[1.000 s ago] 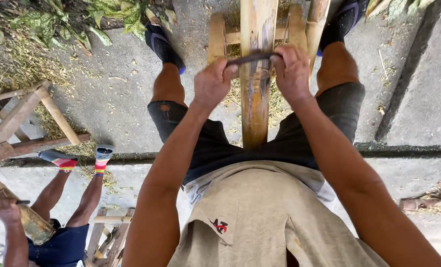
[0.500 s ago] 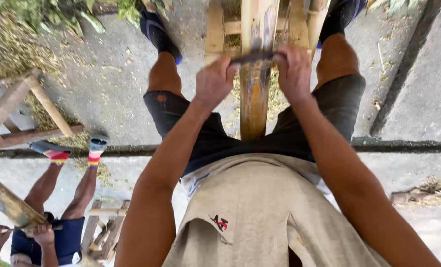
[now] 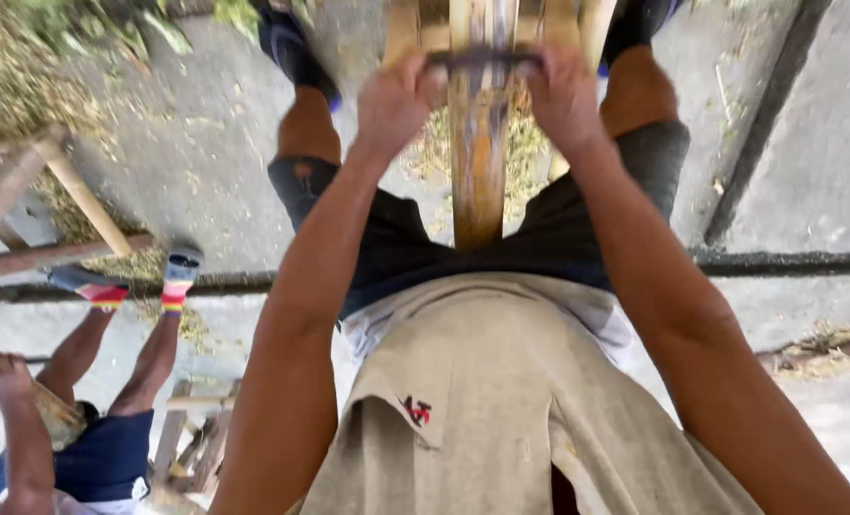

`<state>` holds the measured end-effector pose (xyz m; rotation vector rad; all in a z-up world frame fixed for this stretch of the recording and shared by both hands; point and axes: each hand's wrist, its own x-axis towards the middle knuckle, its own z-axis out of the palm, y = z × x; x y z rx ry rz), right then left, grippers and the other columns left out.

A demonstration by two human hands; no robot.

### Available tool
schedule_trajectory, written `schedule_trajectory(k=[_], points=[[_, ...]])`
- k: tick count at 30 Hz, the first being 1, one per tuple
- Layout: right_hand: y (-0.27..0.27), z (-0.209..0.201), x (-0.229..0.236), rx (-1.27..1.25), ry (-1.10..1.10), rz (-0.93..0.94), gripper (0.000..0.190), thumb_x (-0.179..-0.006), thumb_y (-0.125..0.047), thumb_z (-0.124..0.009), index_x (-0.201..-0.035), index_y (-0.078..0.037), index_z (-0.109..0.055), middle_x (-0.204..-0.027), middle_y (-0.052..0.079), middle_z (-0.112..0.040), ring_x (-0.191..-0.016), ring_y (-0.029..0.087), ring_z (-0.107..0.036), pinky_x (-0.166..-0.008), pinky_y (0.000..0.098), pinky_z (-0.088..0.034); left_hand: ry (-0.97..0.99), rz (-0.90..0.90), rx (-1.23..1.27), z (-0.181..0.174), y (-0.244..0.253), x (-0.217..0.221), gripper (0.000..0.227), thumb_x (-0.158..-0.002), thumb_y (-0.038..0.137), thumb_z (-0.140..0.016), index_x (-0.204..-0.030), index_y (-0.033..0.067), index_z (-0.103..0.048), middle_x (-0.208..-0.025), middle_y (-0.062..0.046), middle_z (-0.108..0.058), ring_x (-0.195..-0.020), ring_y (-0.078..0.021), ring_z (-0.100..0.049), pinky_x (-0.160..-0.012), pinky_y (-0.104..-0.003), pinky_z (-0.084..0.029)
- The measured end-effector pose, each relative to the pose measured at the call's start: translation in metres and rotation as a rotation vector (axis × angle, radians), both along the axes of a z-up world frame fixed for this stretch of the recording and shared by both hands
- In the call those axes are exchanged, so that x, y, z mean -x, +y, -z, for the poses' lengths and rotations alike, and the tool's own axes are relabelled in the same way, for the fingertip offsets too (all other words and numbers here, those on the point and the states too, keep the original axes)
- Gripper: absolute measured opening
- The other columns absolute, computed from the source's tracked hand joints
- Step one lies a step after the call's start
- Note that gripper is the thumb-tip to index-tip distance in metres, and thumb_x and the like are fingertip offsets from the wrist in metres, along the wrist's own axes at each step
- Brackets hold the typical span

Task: Shave the outer layer of a bamboo pole using a drawknife to smooth the surface.

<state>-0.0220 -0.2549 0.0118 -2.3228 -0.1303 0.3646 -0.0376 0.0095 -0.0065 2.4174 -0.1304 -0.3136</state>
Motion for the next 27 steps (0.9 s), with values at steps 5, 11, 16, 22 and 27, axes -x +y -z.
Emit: schedule_trajectory(k=[5,11,16,22,27], points=[[-0.072,-0.017,-0.008,-0.267,-0.249,0.238,0.04,-0.118,-0.012,-0.061,-0.155,-0.015,-0.044,-0.15,0.01,-0.051,-0.145,0.025,-0.049,-0.124,0.0407,-0.041,0.063,-0.064,0.094,-0.004,-0.01,0.003,0.031,-0.109,0.039,-0.052,-0.106,0.0093,-0.059,-0.063,-0.004,-0.06,-0.049,-0.0163,-0.057,-0.044,-0.036,-0.048],[-0.158,0.003,0.082,-0.128,-0.18,0.569,0.046,-0.116,-0.027,-0.053,-0.154,-0.004,-0.044,-0.148,0.019,-0.05,-0.143,0.034,-0.05,-0.122,0.0502,-0.049,0.301,-0.056,0.064,0.011,-0.008,0.012,0.033,-0.112,0.041,-0.044,-0.103,0.0115,-0.055,-0.062,0.003,-0.049,-0.045,-0.0092,-0.041,-0.034,-0.03,-0.035],[-0.182,0.056,0.147,0.227,-0.119,0.508,0.068,-0.119,-0.058,-0.041,-0.147,0.003,-0.048,-0.134,0.025,-0.053,-0.126,0.038,-0.049,-0.11,0.0559,-0.039,0.146,-0.039,0.082,0.023,-0.006,0.009,0.027,-0.116,0.038,-0.04,-0.108,0.0144,-0.053,-0.065,0.005,-0.051,-0.045,-0.005,-0.042,-0.034,-0.025,-0.036],[-0.171,0.05,0.103,0.459,0.195,0.552,0.082,-0.103,-0.073,-0.022,-0.141,-0.006,-0.051,-0.127,0.018,-0.053,-0.121,0.033,-0.049,-0.1,0.0536,-0.037,0.038,-0.095,0.028,0.025,-0.007,0.017,0.023,-0.112,0.034,-0.044,-0.112,0.0126,-0.051,-0.065,0.002,-0.057,-0.043,-0.0045,-0.047,-0.029,-0.023,-0.039],[-0.153,0.028,0.088,0.513,0.237,0.427,0.069,-0.114,-0.065,-0.03,-0.143,-0.005,-0.048,-0.135,0.019,-0.051,-0.131,0.036,-0.044,-0.107,0.058,-0.031,0.133,-0.114,0.069,0.024,-0.004,0.025,0.025,-0.113,0.038,-0.046,-0.11,0.0133,-0.051,-0.066,0.001,-0.059,-0.045,-0.0064,-0.051,-0.033,-0.025,-0.042]])
